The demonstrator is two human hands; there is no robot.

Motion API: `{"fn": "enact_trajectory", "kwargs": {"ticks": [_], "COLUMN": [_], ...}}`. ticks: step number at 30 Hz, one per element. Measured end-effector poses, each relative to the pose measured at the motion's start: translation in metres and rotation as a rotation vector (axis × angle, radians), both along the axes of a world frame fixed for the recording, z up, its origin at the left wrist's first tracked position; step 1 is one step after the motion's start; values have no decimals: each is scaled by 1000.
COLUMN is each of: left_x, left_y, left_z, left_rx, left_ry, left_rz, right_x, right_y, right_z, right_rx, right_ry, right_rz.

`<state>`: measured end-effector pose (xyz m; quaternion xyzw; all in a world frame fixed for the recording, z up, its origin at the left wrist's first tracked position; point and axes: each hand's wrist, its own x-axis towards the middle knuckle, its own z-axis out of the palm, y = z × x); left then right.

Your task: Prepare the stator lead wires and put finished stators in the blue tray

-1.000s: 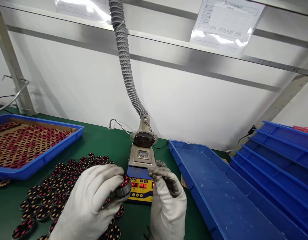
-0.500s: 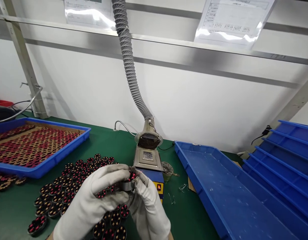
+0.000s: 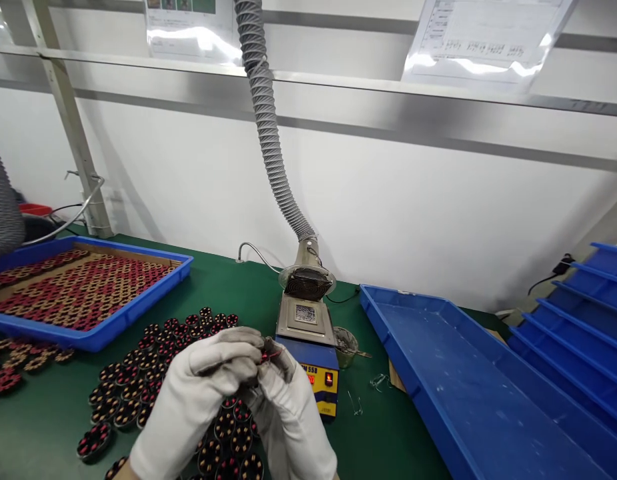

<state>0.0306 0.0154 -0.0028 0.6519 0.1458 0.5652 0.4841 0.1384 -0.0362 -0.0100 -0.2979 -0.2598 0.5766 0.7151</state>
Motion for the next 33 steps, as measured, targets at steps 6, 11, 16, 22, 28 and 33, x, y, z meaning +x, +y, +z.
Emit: {"fn": "enact_trajectory", "kwargs": {"ticks": [6, 11, 16, 22, 28, 33], "left_x": [-13, -6, -6, -13, -6, -11], "left_y": [5, 0, 3, -2, -2, 7], "left_z": [2, 6, -2, 5, 2, -3], "left_rx": [-92, -58, -128, 84, 273, -42], "left_ry": [-108, 103, -68, 217, 238, -60], "left_rz": [195, -26, 149, 182, 53, 19], "right_x": [1, -5, 3, 9, 8, 13], "right_y": [0, 4, 0, 0, 0, -3], "right_z": [-3, -2, -11, -7, -9, -24], "right_rx": [-21, 24, -12, 32, 13, -17], "right_ry": [-103, -15, 31, 121, 65, 23], "right_rz": [-82, -16, 70, 268, 206, 195]}}
